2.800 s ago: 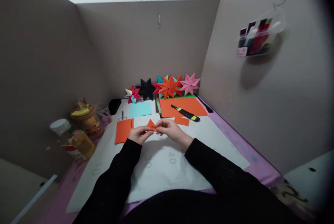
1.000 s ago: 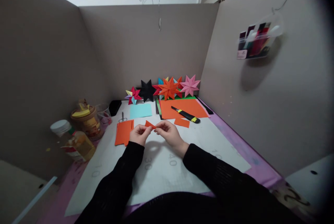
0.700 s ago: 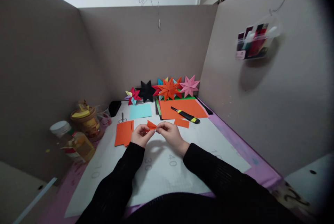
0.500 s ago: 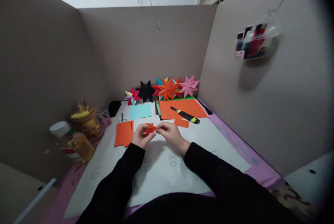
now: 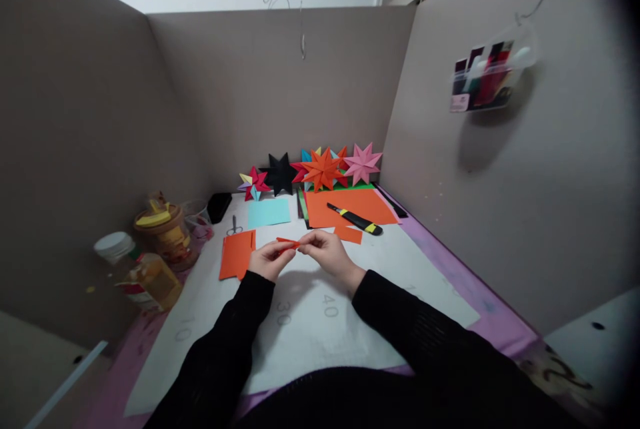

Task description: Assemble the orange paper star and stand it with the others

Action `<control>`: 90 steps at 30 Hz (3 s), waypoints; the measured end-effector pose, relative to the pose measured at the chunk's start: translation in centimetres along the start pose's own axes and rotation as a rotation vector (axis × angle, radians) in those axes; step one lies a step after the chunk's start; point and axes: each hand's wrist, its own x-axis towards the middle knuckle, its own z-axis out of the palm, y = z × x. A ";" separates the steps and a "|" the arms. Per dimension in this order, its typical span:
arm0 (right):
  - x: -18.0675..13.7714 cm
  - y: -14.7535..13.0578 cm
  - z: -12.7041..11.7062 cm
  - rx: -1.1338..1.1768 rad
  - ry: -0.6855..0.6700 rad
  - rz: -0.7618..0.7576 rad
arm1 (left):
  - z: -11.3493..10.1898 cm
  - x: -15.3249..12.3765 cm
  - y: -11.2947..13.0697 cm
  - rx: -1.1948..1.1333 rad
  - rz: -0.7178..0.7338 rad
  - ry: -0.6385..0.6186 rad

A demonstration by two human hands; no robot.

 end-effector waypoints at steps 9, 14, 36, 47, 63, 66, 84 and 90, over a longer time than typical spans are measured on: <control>-0.1 -0.3 0.2 -0.003 0.004 -0.016 | 0.3 -0.1 0.7 0.005 -0.005 0.097; -0.1 0.0 0.7 0.120 0.054 0.014 | 0.6 -0.3 0.8 -0.012 0.006 0.131; -0.1 -0.1 0.5 0.078 0.014 0.126 | 0.6 -0.3 0.3 0.045 -0.004 0.152; -0.3 -0.1 0.8 -0.002 0.071 0.061 | 0.8 -0.2 0.2 -0.078 -0.163 0.147; -0.4 -0.4 1.1 -0.088 0.052 0.022 | 1.0 -0.2 0.7 -0.107 -0.213 0.168; -0.4 0.0 1.1 -0.067 0.063 0.059 | 1.0 -0.2 0.5 -0.135 -0.232 0.162; -0.9 -0.2 1.8 -0.067 0.124 0.033 | 1.0 -0.2 0.7 -0.193 -0.267 0.161; -0.9 -0.4 1.7 -0.053 0.127 0.040 | 1.2 -0.1 0.5 -0.325 -0.236 0.152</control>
